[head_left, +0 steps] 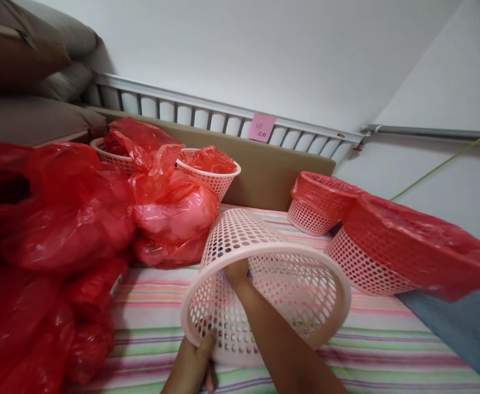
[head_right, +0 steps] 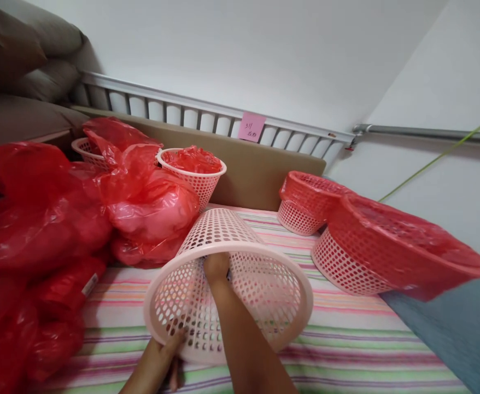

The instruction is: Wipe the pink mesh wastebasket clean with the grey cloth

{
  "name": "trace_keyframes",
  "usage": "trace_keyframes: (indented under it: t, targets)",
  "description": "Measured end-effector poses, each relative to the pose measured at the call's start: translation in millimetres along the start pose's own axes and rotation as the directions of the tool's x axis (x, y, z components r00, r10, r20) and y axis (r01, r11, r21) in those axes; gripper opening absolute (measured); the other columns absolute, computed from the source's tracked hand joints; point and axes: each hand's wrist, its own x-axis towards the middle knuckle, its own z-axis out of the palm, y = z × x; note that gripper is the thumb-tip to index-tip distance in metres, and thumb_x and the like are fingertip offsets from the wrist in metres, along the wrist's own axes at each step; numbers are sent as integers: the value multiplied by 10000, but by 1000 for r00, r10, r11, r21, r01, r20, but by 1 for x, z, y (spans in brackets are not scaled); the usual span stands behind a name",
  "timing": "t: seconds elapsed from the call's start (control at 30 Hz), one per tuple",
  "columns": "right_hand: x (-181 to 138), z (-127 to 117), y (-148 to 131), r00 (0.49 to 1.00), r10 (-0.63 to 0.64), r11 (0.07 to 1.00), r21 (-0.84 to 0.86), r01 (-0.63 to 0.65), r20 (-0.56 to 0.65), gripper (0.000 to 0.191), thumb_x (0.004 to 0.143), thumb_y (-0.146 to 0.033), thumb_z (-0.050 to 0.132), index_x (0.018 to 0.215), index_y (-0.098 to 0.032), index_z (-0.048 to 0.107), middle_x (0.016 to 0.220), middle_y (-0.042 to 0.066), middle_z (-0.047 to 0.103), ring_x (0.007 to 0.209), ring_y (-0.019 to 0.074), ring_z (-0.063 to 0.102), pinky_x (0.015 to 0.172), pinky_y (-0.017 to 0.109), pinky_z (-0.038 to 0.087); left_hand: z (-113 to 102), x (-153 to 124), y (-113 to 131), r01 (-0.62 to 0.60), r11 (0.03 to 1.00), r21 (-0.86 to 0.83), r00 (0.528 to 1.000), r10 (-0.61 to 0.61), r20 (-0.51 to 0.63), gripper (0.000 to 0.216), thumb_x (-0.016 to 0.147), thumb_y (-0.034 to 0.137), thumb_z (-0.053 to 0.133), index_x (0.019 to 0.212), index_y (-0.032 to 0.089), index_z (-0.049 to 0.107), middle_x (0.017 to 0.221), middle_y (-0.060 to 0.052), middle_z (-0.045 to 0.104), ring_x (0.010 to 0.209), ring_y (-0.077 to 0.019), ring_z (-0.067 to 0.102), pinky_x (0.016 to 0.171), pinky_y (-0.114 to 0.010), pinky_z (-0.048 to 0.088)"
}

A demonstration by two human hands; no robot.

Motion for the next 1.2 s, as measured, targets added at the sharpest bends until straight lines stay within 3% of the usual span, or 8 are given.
trace_keyframes:
  t: [0.13, 0.27, 0.43, 0.53, 0.63, 0.87, 1.07, 1.2]
  targets:
    - [-31, -17, -4, 998, 29, 999, -21, -28, 52, 356, 818, -143, 496, 1150, -142, 626, 1124, 147, 650, 1060, 251, 574, 896, 331, 398, -3, -4, 4, -27, 999, -21, 999, 27, 17, 745, 727, 698, 479, 1121, 75, 589, 273, 55, 493, 276, -190, 498, 402, -267, 391]
    - [-99, -36, -4, 995, 5, 999, -38, -1, 101, 344, 712, -117, 571, 1041, -153, 664, 1017, 136, 644, 974, 261, 583, 829, 325, 424, -6, -8, 10, -46, 998, -51, 999, 48, 25, 686, 686, 688, 556, 994, 81, 639, 289, 34, 516, 314, -191, 536, 399, -250, 378]
    - [-165, -62, 17, 977, -57, 998, -17, 62, 205, 485, 615, -59, 557, 1070, -197, 655, 1060, 109, 618, 1018, 270, 559, 876, 332, 417, -15, -13, 15, -134, 990, -53, 991, 135, 2, 810, 676, 696, 591, 1211, 92, 531, 594, -48, 708, 308, -133, 541, 333, -206, 336]
    - [-179, -77, 34, 967, -51, 998, -9, 55, 248, 465, 606, -44, 521, 1014, -209, 670, 1050, 94, 625, 1021, 262, 564, 885, 325, 417, -19, -15, 13, -167, 985, -42, 985, 169, 46, 856, 704, 697, 568, 1319, 116, 436, 786, -101, 745, 323, -121, 566, 329, -197, 339]
    - [-185, -80, 43, 967, 16, 1000, -8, -15, 253, 463, 600, -41, 507, 1003, -199, 669, 1067, 98, 630, 1055, 261, 564, 919, 323, 409, -14, -15, 7, -143, 988, -54, 982, 148, 120, 878, 732, 693, 531, 1352, 88, 386, 763, -100, 739, 352, -142, 597, 366, -211, 385]
    - [-146, -45, 27, 992, 102, 994, 34, -105, 75, 397, 711, -73, 495, 1064, -157, 656, 1069, 126, 658, 1051, 246, 595, 916, 290, 425, -1, -17, 7, -104, 995, -7, 988, 104, 113, 728, 788, 616, 501, 1267, 68, 496, 354, 40, 558, 335, -181, 556, 428, -237, 387]
    - [-48, -27, 20, 991, 133, 990, 37, -133, 1, 354, 838, -148, 451, 1141, -171, 632, 1165, 131, 654, 1123, 270, 573, 950, 353, 403, 2, -17, 7, -81, 997, -10, 982, 82, 168, 793, 798, 635, 463, 1337, 55, 410, 411, 19, 606, 348, -175, 569, 415, -230, 404]
    - [-16, -23, 20, 997, 70, 996, 51, -72, 40, 358, 868, -146, 413, 1139, -219, 635, 1144, 76, 674, 1135, 236, 565, 995, 341, 361, 7, -11, 0, -35, 997, -64, 985, 46, 169, 854, 787, 633, 490, 1416, 86, 306, 468, -3, 656, 339, -168, 573, 356, -211, 389]
